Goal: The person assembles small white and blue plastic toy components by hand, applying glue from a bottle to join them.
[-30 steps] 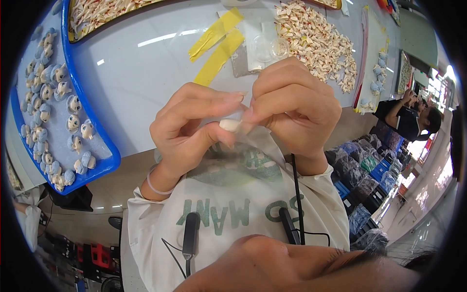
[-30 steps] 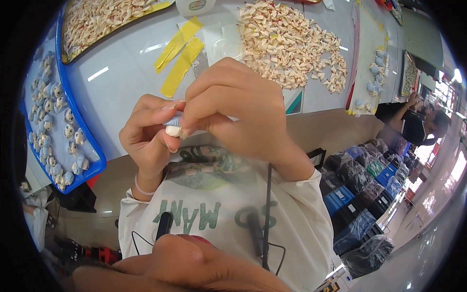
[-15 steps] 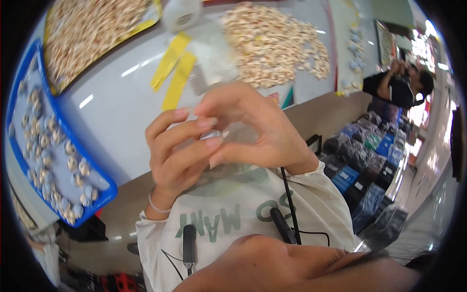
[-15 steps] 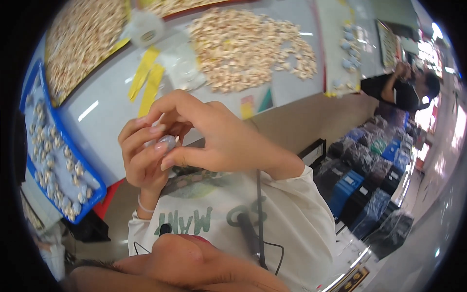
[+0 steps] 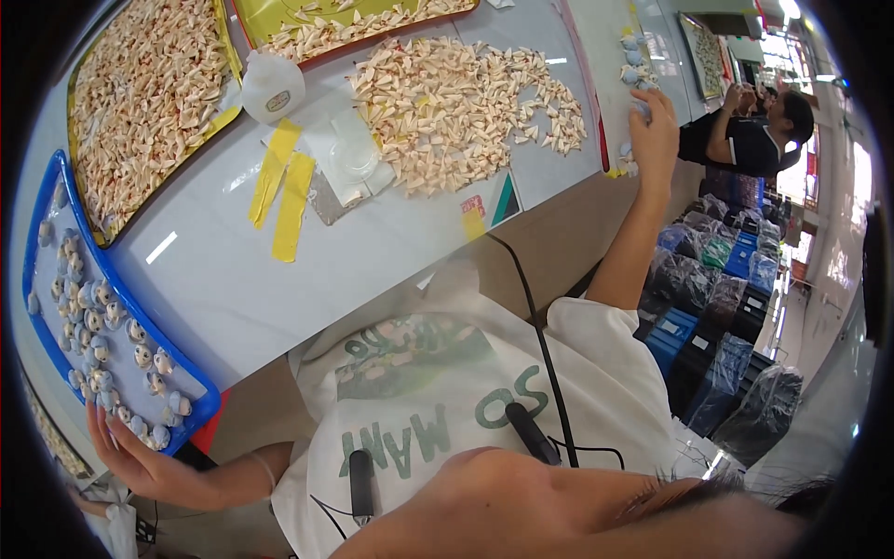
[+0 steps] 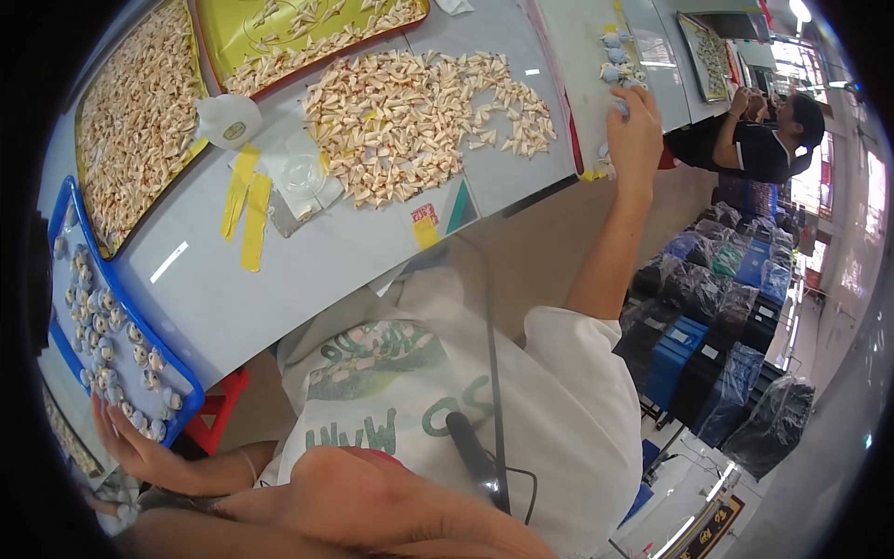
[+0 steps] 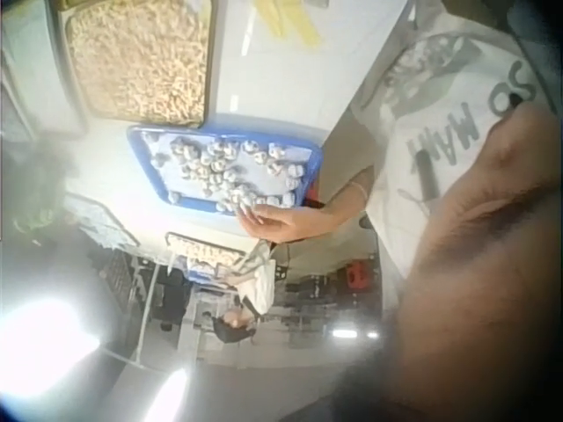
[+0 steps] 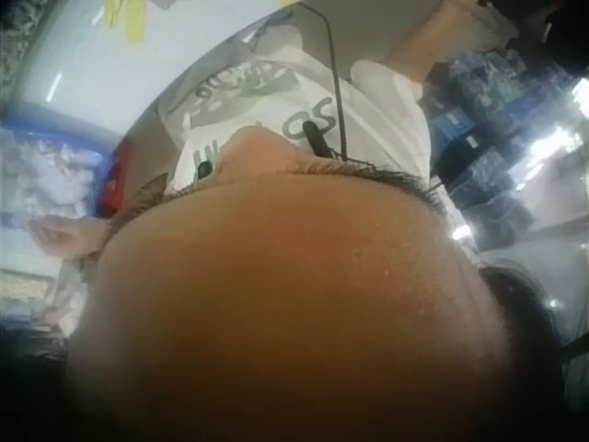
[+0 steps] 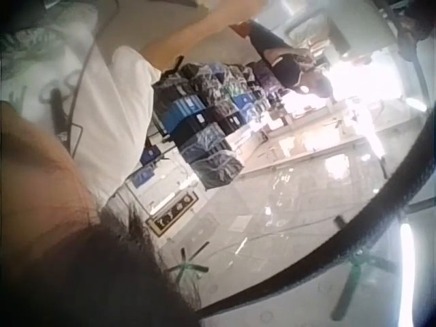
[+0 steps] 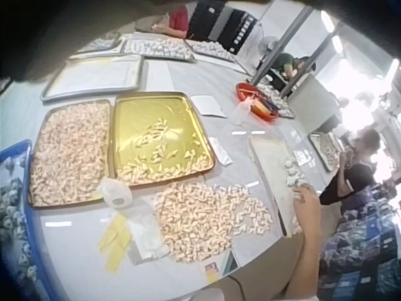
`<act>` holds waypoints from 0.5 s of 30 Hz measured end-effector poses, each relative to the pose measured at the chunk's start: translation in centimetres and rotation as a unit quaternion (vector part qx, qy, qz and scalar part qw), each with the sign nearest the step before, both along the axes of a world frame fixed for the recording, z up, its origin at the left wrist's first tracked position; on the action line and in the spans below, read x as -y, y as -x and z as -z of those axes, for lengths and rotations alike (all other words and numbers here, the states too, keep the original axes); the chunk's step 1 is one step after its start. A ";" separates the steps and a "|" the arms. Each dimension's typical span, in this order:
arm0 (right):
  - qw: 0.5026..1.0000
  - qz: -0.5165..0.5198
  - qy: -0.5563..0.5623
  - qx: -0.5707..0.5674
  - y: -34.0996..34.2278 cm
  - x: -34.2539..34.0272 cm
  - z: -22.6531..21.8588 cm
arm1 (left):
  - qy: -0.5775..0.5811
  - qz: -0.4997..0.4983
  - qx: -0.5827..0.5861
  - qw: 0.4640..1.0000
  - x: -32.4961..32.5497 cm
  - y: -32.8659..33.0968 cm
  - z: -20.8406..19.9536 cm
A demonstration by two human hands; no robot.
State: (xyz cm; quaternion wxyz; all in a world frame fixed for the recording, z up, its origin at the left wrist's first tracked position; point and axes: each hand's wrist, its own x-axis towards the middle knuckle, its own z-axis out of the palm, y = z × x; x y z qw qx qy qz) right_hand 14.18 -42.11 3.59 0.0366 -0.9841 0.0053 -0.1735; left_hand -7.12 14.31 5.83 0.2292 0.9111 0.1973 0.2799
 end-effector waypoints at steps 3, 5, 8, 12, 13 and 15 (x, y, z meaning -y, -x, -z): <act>0.994 -0.020 0.060 0.086 0.7 -3.5 -1.2 | 0.075 -0.079 -0.194 0.975 -3.1 3.6 0.6; 0.980 -0.125 -0.151 -0.015 0.9 -6.6 -2.3 | 0.046 -0.071 -0.325 0.942 -2.0 3.6 1.1; 0.956 -0.192 -0.182 -0.125 0.9 -9.2 -2.3 | 0.045 -0.073 -0.322 0.943 0.6 1.6 1.4; 0.945 -0.178 -0.197 -0.191 1.0 -10.2 -1.7 | 0.019 0.034 -0.289 0.956 1.4 -0.8 1.3; 0.951 -0.168 -0.194 -0.170 0.9 -10.6 -1.4 | 0.019 0.033 -0.289 0.957 1.3 -1.0 1.4; 0.957 -0.159 -0.192 -0.150 0.8 -10.9 -1.1 | 0.017 0.084 -0.258 0.962 0.8 -1.6 1.7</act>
